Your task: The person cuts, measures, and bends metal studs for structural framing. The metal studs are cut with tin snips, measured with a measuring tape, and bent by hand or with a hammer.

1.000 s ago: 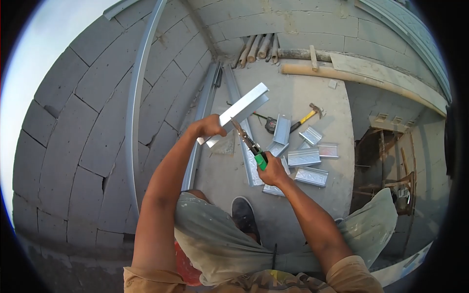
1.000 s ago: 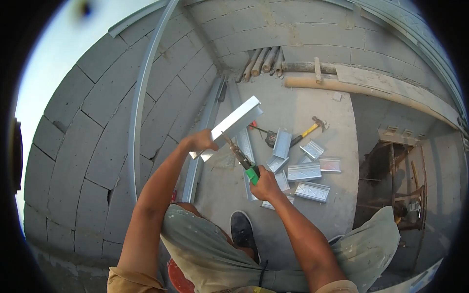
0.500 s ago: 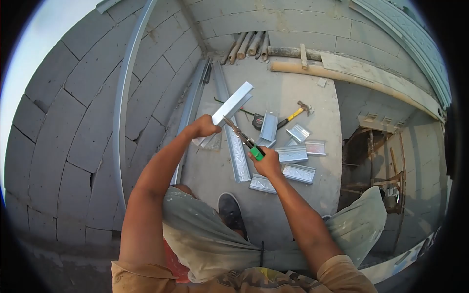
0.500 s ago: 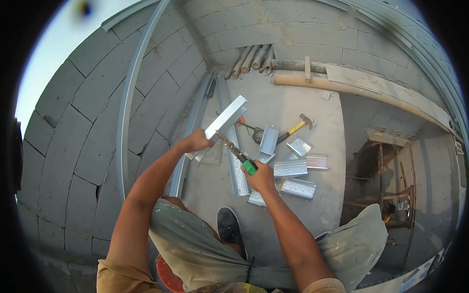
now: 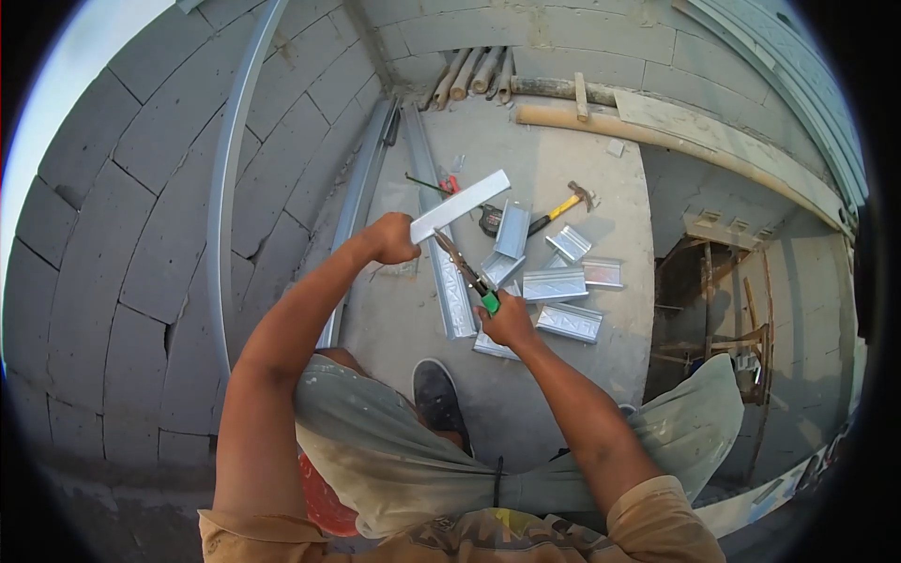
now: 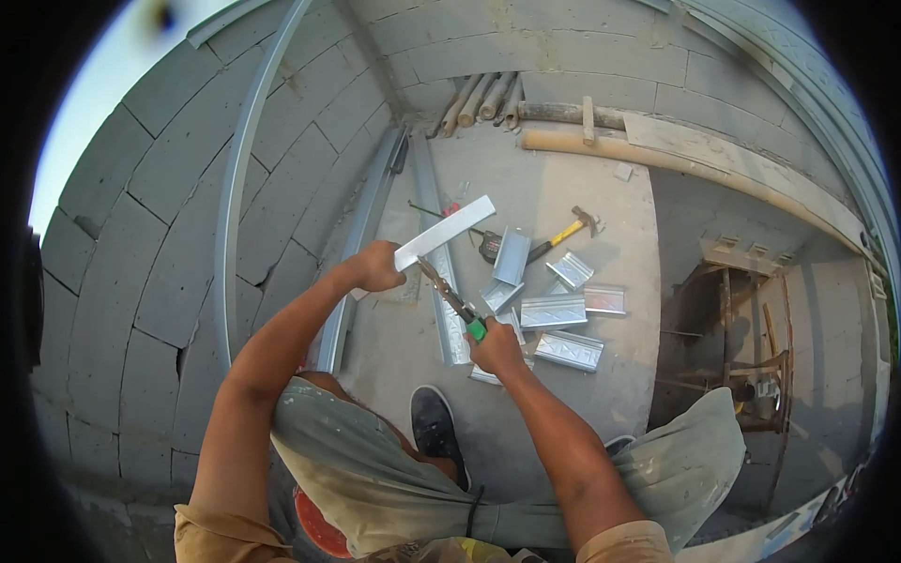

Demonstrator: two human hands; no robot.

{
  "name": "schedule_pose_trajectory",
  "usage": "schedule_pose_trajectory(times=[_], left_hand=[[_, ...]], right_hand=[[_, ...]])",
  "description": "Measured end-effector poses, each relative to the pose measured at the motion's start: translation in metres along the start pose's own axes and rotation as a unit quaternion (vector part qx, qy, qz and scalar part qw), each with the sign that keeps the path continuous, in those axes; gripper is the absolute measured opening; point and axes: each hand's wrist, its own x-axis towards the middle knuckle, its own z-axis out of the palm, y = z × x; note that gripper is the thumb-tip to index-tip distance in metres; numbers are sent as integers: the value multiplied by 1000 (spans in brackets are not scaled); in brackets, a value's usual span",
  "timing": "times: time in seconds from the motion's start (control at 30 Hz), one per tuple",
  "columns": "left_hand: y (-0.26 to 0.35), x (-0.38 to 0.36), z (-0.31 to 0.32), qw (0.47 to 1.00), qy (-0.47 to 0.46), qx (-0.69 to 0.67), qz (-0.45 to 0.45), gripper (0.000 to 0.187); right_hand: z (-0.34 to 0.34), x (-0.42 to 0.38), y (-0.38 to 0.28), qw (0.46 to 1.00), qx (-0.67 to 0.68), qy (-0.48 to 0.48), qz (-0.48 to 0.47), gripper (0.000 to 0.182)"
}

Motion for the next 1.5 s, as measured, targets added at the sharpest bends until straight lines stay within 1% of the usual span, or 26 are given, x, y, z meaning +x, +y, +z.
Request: schedule_pose_trajectory(times=[0.03,0.07,0.1,0.13,0.17,0.2,0.23,0.3,0.37,0.4,0.47,0.5,0.57,0.67,0.8,0.83,0.9,1.03,1.17,1.23,1.27,1.3,1.33,1.4,1.43,1.5], left_hand=[[2,2,1,1000,-3,0,2,48],[3,4,-2,999,-40,8,-24,49],[2,6,-7,996,-75,16,-51,51],[-1,3,-12,996,-70,17,-54,51],[-6,-1,-15,994,-75,-32,-71,52],[-8,-7,-18,989,-81,-81,-88,54],[-7,-9,-19,989,-82,-81,-93,54],[-4,-6,-21,981,-115,-94,-128,56],[-15,-3,-14,979,-138,-72,-131,54],[-18,-3,-13,978,-152,-52,-132,53],[-21,-2,-8,983,-148,-30,-109,52],[-17,-2,-9,986,-143,-7,-85,51],[-10,2,-13,987,-139,5,-77,50],[-4,1,-11,989,-132,10,-59,48],[0,4,-7,993,-111,21,-35,43],[-1,4,-3,993,-114,22,-32,43],[0,3,0,997,-71,6,-4,44],[5,4,-2,995,-95,28,-2,43],[10,1,4,996,-87,26,8,43],[1,-1,12,996,-79,39,16,44],[-7,-3,19,997,-78,1,-4,45],[-12,-4,22,996,-75,-40,-26,45],[-10,-2,20,996,-73,-39,-28,45],[-4,1,23,992,-82,-55,-84,48],[-5,3,25,992,-82,-53,-82,48],[-10,8,26,992,-64,-47,-101,50]], right_hand=[[0,-4,0,1000,-1,12,9,39],[-3,-4,-1,1000,-1,13,6,39],[-10,-2,-6,1000,0,-17,-9,39],[-14,0,-11,999,0,-48,-25,40],[-14,5,-13,998,-1,-50,-31,40],[-11,8,-12,996,43,-63,-38,41],[-6,9,-11,992,88,-77,-42,42],[0,9,-17,988,113,-99,-41,43],[-5,8,-26,979,138,-145,-36,46],[-9,10,-33,979,137,-145,-37,46],[-13,12,-43,961,139,-238,36,48],[-8,11,-38,961,139,-236,40,48],[5,8,-28,987,113,-111,-35,40],[2,6,-32,996,54,-68,-15,39],[2,2,-26,996,40,-80,-6,39],[6,1,-23,997,48,-60,-18,38],[13,-1,-19,997,58,-39,-28,38],[27,-9,-22,997,72,-4,-8,36],[41,-19,-16,997,74,26,12,35],[33,-14,-18,997,76,1,13,36],[27,-11,-19,997,76,-29,17,38],[14,-4,-25,996,65,-33,42,43],[0,4,-28,993,71,-73,60,48],[-5,11,-21,995,55,-66,56,55],[-4,10,-19,995,56,-63,57,55],[-5,8,-22,991,78,-81,73,69]])
